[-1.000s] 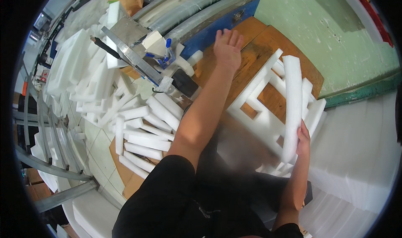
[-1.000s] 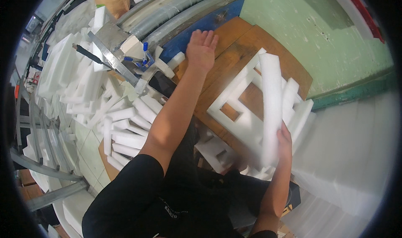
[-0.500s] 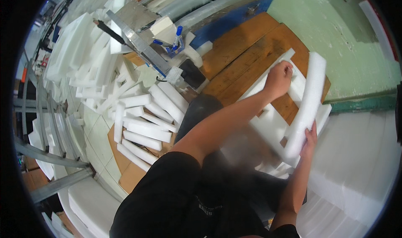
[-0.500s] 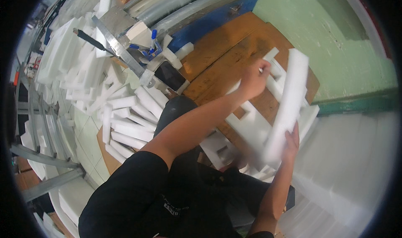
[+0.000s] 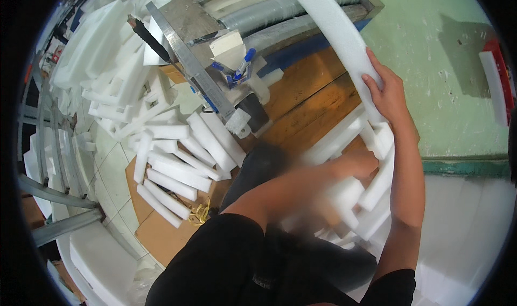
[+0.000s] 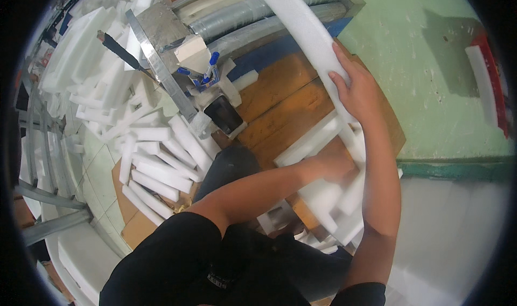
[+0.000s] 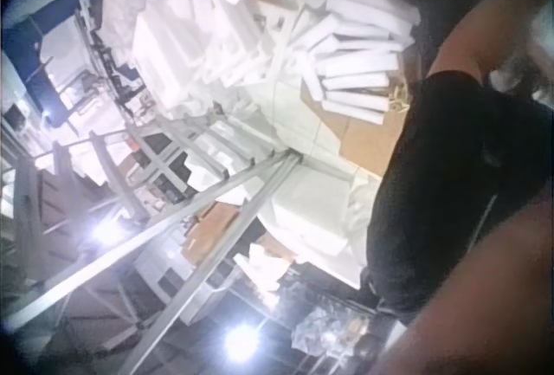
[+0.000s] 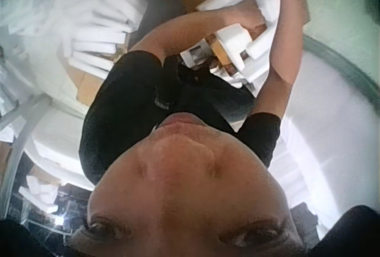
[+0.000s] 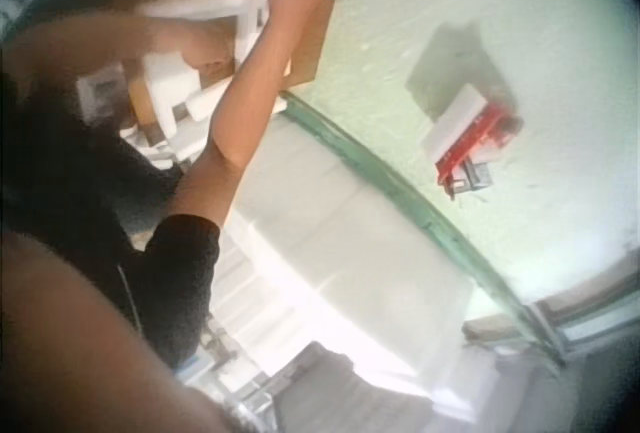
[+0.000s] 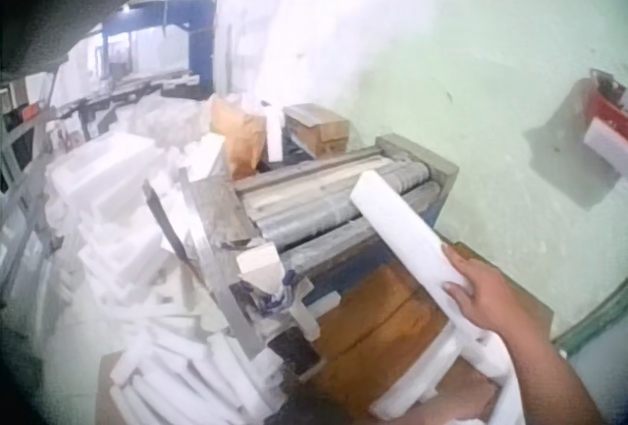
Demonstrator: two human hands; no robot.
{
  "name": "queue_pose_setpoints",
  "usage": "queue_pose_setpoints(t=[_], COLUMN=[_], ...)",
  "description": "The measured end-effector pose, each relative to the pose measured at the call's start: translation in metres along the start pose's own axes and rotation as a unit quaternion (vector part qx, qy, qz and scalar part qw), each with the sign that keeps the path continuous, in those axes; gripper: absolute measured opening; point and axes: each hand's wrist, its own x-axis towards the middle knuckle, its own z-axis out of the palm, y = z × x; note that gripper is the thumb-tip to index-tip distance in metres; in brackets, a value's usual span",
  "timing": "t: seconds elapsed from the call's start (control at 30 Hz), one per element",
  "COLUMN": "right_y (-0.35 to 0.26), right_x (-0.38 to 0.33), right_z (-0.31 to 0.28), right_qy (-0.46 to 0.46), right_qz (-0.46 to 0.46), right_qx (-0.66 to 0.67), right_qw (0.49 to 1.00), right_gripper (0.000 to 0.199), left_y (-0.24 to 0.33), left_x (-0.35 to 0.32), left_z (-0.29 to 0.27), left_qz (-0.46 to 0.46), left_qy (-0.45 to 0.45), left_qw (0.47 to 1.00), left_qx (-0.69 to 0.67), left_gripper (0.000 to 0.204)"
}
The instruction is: The person sits on the floor and assembles white foam pieces into rectangular frames by hand. They pick up individual foam strips, fit them into slots on a wooden board, and stack the completed frames.
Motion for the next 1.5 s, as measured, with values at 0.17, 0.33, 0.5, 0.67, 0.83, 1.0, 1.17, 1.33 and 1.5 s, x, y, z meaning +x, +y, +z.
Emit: queue_pose_setpoints(t=[0.17,0.33,0.5,0.67,0.83,1.0,1.17,1.33,1.5], right_y=[0.025,0.011,0.017,-0.002,-0.036,-0.045,-0.06,-0.077,-0.069], right_x=[0.038,0.076,0.13,0.19,0.252,0.299,0.339,0.359,0.349], right_z=[0.047,0.067,0.096,0.12,0.124,0.159,0.168,0.186,0.18], right_qy=[0.019,-0.031,0.007,0.049,-0.045,0.078,0.098,0.199,0.337], right_qz=[-0.056,-0.06,-0.086,-0.128,-0.034,-0.155,-0.136,-0.081,-0.032], right_qx=[0.004,-0.035,-0.025,-0.013,0.0,0.008,-0.001,0.04,0.197], right_qw=[0.998,0.997,0.996,0.99,0.998,0.985,0.986,0.976,0.92], right_gripper=[0.063,0.063,0.06,0.056,0.065,0.057,0.054,0.053,0.046], left_y=[0.01,-0.001,0.003,-0.002,-0.01,-0.012,-0.004,-0.006,-0.013], left_x=[-0.026,-0.028,-0.042,-0.036,-0.008,-0.019,-0.021,-0.018,-0.014], left_z=[-0.045,-0.034,-0.029,-0.023,0.023,0.006,0.015,0.014,0.018], left_qz=[-0.072,-0.05,-0.011,-0.002,0.05,-0.001,0.073,0.107,0.123], left_qy=[-0.021,-0.021,0.045,0.052,0.151,0.108,0.303,0.316,0.277], left_qw=[0.991,0.993,0.989,0.981,0.968,0.955,0.873,0.853,0.871], left_qx=[-0.114,-0.104,-0.138,-0.189,-0.194,-0.277,-0.374,-0.402,-0.386], left_gripper=[0.026,0.029,0.025,0.023,0.027,0.038,0.039,0.042,0.045])
